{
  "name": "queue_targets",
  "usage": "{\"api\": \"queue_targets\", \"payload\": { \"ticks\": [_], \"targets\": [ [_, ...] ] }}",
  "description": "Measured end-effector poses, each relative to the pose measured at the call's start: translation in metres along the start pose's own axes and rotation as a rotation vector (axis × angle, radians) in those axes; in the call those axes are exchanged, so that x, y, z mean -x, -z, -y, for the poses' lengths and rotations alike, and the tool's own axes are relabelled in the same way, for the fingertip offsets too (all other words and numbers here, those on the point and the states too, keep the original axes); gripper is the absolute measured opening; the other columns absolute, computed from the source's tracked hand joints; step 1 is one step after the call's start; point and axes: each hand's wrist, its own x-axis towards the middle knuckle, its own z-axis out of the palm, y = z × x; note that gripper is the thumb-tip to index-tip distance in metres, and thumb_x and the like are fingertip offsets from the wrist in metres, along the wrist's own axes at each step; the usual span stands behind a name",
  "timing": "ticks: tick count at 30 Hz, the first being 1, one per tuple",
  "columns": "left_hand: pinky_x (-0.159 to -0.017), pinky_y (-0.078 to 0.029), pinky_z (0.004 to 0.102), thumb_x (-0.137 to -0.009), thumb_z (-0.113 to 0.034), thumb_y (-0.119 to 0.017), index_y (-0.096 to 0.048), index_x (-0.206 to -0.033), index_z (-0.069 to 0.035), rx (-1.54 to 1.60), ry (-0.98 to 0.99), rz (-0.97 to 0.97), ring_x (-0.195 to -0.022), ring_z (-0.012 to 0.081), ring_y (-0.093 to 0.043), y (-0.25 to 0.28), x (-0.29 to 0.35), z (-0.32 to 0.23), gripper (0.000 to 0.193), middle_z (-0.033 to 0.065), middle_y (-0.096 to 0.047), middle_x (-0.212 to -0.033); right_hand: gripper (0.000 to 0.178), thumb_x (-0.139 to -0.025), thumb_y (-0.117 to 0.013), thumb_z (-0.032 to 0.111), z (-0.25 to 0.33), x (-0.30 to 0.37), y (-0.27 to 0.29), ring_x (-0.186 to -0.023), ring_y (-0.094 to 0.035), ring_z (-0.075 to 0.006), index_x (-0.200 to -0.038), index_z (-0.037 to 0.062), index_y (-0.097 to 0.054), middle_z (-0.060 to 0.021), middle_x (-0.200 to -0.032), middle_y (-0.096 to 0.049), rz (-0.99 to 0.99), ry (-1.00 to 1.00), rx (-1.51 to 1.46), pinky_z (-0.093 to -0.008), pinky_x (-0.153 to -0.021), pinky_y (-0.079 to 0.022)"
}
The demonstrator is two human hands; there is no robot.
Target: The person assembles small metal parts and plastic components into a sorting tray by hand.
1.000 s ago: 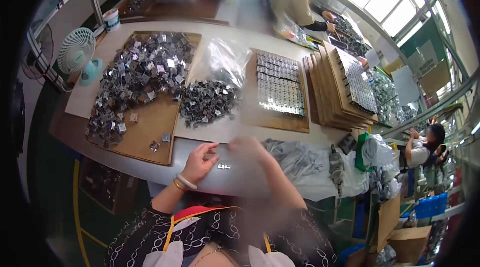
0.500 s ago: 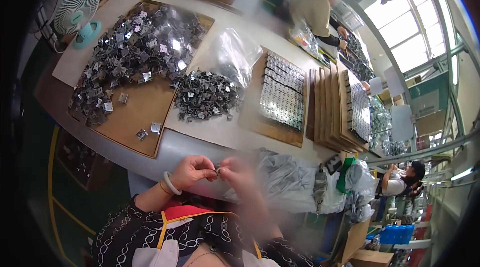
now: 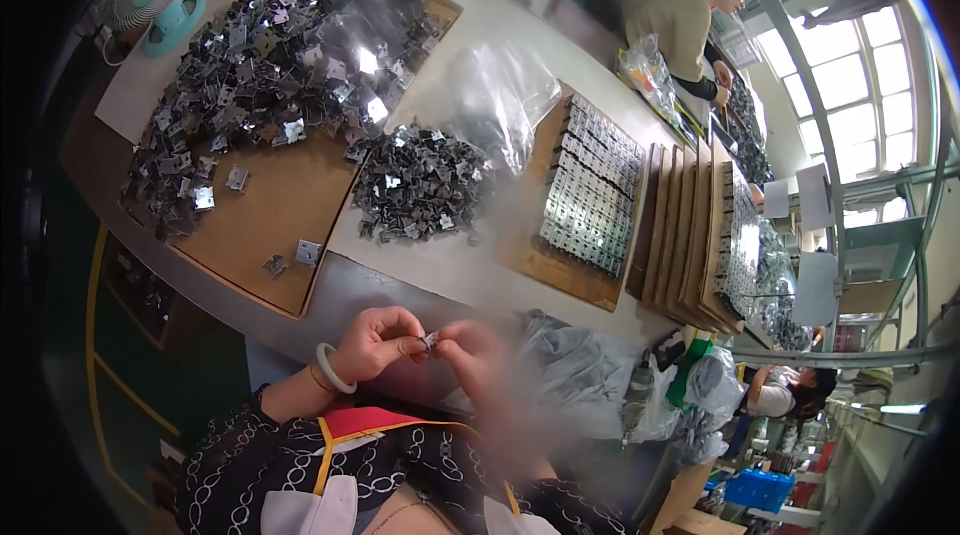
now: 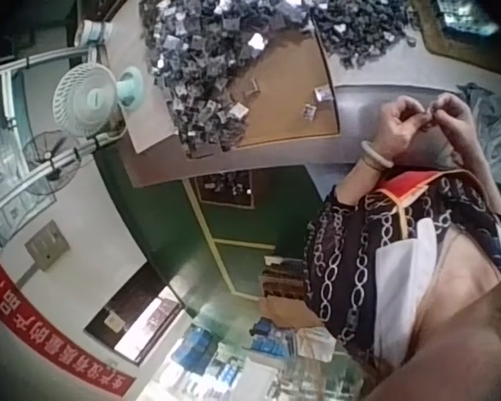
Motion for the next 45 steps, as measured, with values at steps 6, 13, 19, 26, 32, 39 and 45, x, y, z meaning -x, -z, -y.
{"api": "queue_targets", "payload": {
  "ticks": [6,13,19,26,32,39,45],
  "targets": [
    [-0.078,-0.054,0.0251,-0.097,-0.004,-0.069,-0.066,-0.100,-0.002,0.098,0.009,-0.026,-0.084,0.0088,-0.065,-0.003,-0.004,0.000,0.005,0.0011,-0.069,-0.092,0.016,-0.089,-0.067,-0.008,0.000,-0.005,-0.009,-0.084,-0.066,-0.0161,-0.097,0.0042,-0.060,-0.0082,-0.096,-0.069,0.062,0.091,-0.186,-0.0293,-0.076,-0.055],
    [-0.083,-0.056,0.0268,-0.095,0.001,-0.068,-0.067,-0.099,0.000,0.080,-0.029,-0.098,-0.088,0.0123,-0.068,0.000,-0.007,0.004,0.004,0.0058,-0.072,-0.096,0.016,-0.092,-0.068,-0.007,-0.016,-0.008,-0.026,-0.087,-0.064,-0.0221,-0.101,0.0031,-0.059,-0.0122,-0.097,-0.064,0.017,0.258,-0.295,-0.0336,-0.078,-0.054],
    [-0.082,-0.057,0.0266,-0.093,0.001,-0.071,-0.069,-0.099,0.001,0.149,-0.014,-0.138,-0.089,0.0126,-0.069,0.001,-0.005,0.002,0.006,0.0071,-0.073,-0.096,0.014,-0.097,-0.059,-0.009,-0.003,-0.008,-0.037,-0.083,-0.060,-0.0089,-0.095,0.0044,-0.062,-0.0024,-0.093,-0.065,-0.012,0.280,-0.164,-0.0221,-0.075,-0.049],
    [-0.076,-0.057,0.0276,-0.091,0.001,-0.072,-0.070,-0.097,0.001,-0.131,-0.187,-0.196,-0.084,0.0127,-0.068,0.001,0.001,-0.004,0.006,0.0057,-0.072,-0.093,0.021,-0.091,-0.074,0.003,0.001,-0.006,-0.022,-0.101,-0.069,-0.0227,-0.111,0.0018,-0.068,-0.0118,-0.115,-0.071,-0.006,0.312,0.196,-0.0352,-0.091,-0.055],
    [-0.071,-0.055,0.0318,-0.087,-0.001,-0.073,-0.070,-0.096,-0.002,-0.673,-0.437,-0.220,-0.080,0.0233,-0.069,0.005,0.007,-0.015,0.009,0.0116,-0.070,-0.090,0.031,-0.080,-0.083,0.008,0.013,-0.004,-0.030,-0.102,-0.071,-0.0252,-0.109,0.0063,-0.071,-0.0092,-0.111,-0.074,-0.027,0.592,0.771,-0.0355,-0.090,-0.056],
    [-0.074,-0.054,0.0420,-0.085,0.002,-0.064,-0.068,-0.098,-0.001,-0.696,-0.408,-0.189,-0.086,0.0390,-0.066,0.000,0.021,-0.027,0.014,0.0181,-0.068,-0.094,0.027,-0.083,-0.082,0.014,0.013,0.013,-0.046,-0.094,-0.072,-0.0241,-0.108,0.0122,-0.073,-0.0061,-0.105,-0.075,-0.155,0.586,0.792,-0.0361,-0.082,-0.057],
    [-0.072,-0.055,0.0347,-0.089,0.001,-0.070,-0.069,-0.098,0.000,-0.719,-0.468,-0.192,-0.081,0.0289,-0.069,-0.005,0.031,-0.022,0.009,0.0146,-0.070,-0.093,0.027,-0.078,-0.076,0.001,0.010,0.024,-0.048,-0.088,-0.069,-0.0214,-0.104,0.0062,-0.070,-0.0074,-0.098,-0.072,-0.158,0.636,0.763,-0.0316,-0.079,-0.054]
  ]
}}
